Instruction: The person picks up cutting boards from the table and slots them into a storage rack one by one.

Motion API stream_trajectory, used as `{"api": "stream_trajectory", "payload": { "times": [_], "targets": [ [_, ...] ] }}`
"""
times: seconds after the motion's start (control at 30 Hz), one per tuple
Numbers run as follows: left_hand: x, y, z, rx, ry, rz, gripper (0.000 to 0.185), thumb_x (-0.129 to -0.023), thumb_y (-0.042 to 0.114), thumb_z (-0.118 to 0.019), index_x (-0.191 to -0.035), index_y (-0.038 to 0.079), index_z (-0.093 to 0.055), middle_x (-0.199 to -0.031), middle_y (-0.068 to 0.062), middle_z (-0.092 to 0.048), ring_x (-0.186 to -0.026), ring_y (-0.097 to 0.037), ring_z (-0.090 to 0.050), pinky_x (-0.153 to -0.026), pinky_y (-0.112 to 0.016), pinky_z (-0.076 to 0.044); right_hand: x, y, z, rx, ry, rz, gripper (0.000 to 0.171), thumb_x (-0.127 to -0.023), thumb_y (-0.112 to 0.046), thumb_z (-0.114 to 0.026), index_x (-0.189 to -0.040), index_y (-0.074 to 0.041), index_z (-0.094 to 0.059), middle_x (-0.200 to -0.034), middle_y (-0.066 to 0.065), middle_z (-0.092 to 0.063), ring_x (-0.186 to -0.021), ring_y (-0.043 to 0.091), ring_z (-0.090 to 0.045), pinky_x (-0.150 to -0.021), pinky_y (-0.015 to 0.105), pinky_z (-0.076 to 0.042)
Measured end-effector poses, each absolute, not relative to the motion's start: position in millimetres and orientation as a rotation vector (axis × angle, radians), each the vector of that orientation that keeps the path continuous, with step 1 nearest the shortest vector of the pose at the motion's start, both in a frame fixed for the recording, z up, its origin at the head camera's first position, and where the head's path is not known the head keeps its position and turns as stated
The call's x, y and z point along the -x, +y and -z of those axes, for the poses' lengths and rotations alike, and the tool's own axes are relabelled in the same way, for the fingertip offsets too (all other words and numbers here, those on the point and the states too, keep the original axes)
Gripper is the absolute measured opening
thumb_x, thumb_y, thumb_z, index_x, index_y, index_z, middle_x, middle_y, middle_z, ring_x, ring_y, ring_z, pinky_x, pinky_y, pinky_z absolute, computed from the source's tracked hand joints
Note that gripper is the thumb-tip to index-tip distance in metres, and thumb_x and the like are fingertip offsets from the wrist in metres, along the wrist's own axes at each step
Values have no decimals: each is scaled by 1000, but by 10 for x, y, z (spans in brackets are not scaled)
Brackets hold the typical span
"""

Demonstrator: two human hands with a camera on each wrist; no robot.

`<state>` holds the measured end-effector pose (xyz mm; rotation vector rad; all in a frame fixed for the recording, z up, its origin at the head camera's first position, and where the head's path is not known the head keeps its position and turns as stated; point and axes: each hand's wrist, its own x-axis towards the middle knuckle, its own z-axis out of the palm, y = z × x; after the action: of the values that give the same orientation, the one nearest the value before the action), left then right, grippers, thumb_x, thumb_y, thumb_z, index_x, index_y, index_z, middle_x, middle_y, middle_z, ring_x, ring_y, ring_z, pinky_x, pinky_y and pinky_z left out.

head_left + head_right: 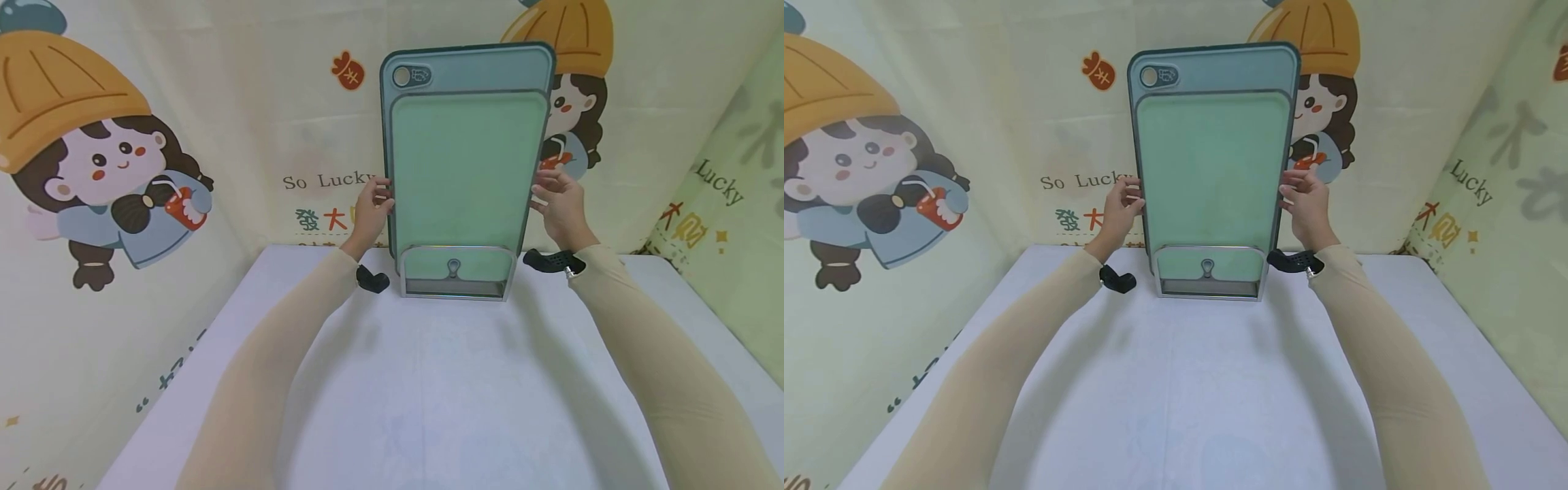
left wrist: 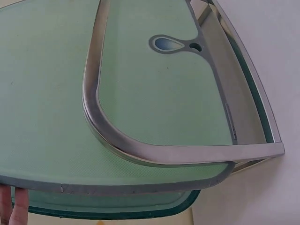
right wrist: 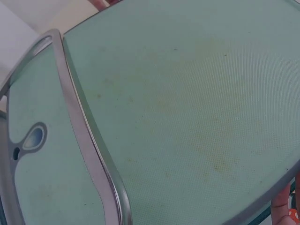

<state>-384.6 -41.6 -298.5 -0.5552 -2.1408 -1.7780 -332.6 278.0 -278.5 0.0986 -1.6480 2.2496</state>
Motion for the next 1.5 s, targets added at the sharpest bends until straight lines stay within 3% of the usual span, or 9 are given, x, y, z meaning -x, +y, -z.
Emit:
{"api": "stream_trajectory", "payload": {
  "times": [0.7,1.0,1.17,1.5],
  "targets": [
    [3865,-421,2979,551,-2165,1792,34,-94,0,-51,-127,8,-49,-112,-15,-55,-93,-17,-54,-87,-36,-54,3346,2813,2770,-98,-1692,-2249,18,-92,-6,-56,-109,-13,-57,-110,-3,-49,-104,11,-50,-116,55,-19],
    [3885,-430,3018,530,-2158,1847,36,-94,3,-52,-129,9,-50,-114,-15,-56,-92,-14,-55,-84,-30,-54,3325,2841,2786,-128,-1731,-2242,19,-91,-9,-58,-110,-14,-57,-112,-3,-50,-106,12,-50,-116,55,-17],
    [3888,-434,3018,536,-2142,1892,36,-95,5,-52,-130,8,-49,-116,-17,-55,-92,-14,-54,-87,-37,-53,3320,2849,2790,-136,-1735,-2245,20,-91,-10,-59,-111,-13,-56,-112,-3,-50,-105,11,-50,-116,55,-18],
    [3856,-466,3046,533,-2151,1987,39,-97,11,-50,-135,11,-47,-124,-17,-54,-114,-24,-53,-98,-40,-49,3323,2872,2795,-142,-1772,-2239,28,-88,-15,-63,-115,-14,-56,-112,-3,-51,-104,10,-52,-116,54,-20]
  ]
}}
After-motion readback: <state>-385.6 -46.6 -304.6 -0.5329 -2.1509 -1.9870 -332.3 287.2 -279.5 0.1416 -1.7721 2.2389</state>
